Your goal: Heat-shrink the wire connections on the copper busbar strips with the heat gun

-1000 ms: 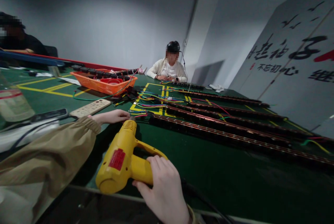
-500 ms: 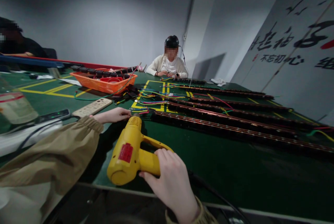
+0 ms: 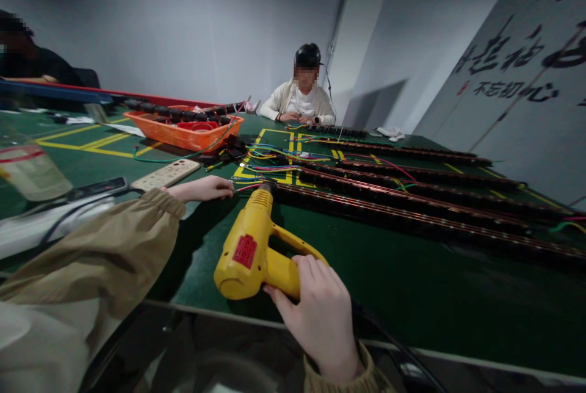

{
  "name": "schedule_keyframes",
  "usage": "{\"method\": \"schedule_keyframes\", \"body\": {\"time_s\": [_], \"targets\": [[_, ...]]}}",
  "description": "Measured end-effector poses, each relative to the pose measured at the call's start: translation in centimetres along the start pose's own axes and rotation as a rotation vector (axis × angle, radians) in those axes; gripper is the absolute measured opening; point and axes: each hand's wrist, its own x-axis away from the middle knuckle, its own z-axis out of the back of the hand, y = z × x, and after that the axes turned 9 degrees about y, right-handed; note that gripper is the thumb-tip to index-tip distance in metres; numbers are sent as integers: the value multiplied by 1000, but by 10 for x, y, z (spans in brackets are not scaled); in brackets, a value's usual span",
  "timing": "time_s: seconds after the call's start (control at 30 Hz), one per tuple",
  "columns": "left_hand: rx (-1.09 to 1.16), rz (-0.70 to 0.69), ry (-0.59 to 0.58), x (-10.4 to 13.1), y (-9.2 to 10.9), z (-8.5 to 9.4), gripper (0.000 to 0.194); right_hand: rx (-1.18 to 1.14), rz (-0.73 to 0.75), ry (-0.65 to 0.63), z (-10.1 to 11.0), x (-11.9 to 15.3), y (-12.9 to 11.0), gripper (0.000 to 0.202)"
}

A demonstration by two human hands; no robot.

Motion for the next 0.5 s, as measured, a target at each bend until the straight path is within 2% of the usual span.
{"method": "schedule_keyframes", "body": {"time_s": [0.2, 0.5], "targets": [[28, 1, -1, -4, -8, -2, 34, 12, 7, 34, -3, 1, -3, 40], [65, -40, -14, -3, -6, -1, 39, -122, -6, -76, -6, -10, -19, 37]]}}
